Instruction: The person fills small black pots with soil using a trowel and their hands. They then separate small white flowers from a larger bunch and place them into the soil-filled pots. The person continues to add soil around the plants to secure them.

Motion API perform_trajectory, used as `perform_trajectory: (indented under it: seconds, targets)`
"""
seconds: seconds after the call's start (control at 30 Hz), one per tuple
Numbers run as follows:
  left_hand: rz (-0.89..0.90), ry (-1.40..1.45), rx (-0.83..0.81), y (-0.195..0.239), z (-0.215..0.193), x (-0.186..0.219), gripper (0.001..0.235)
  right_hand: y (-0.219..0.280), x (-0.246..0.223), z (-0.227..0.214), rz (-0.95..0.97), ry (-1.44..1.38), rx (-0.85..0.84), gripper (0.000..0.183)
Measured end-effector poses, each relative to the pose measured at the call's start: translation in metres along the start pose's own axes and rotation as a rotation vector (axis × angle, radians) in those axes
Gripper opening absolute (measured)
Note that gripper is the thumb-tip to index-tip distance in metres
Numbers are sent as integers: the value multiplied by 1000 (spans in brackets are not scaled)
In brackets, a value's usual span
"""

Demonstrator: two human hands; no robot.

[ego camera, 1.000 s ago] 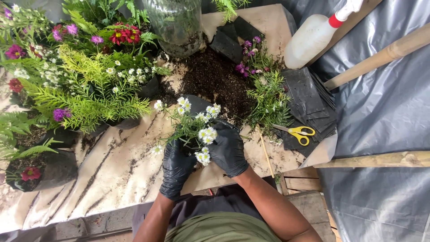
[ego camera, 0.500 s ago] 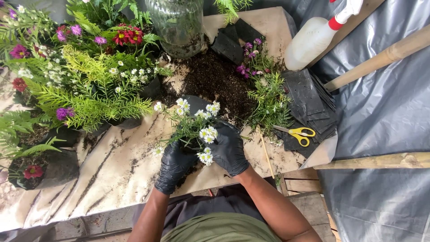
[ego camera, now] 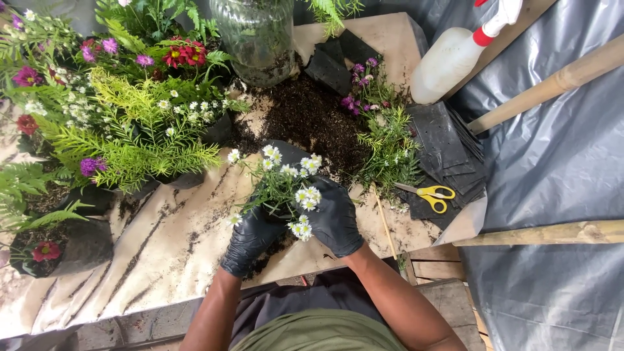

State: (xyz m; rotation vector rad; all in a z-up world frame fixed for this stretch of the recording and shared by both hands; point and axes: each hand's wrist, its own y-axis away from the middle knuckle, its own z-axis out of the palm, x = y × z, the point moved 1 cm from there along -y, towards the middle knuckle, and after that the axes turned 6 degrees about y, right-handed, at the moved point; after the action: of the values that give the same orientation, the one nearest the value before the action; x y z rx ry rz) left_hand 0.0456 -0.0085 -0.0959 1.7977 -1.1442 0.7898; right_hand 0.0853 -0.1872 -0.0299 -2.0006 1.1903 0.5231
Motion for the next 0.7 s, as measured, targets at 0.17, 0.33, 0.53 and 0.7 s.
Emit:
perform_trajectory:
  seconds: [0.17,0.33,0.53,0.7]
  targets:
    - [35,0,129,24,-16,39,51,11,-13,-37,-58,-117,54,20]
    - [-7,139,180,30,-16,43,46,33,45,-53,78,43,172,23]
    - [-27,126,375,12,29,-3,45,42,39,-82,233,106,194,19]
    - [55,143,466,22,23,9,43,46,24,-70,210,10,177,18]
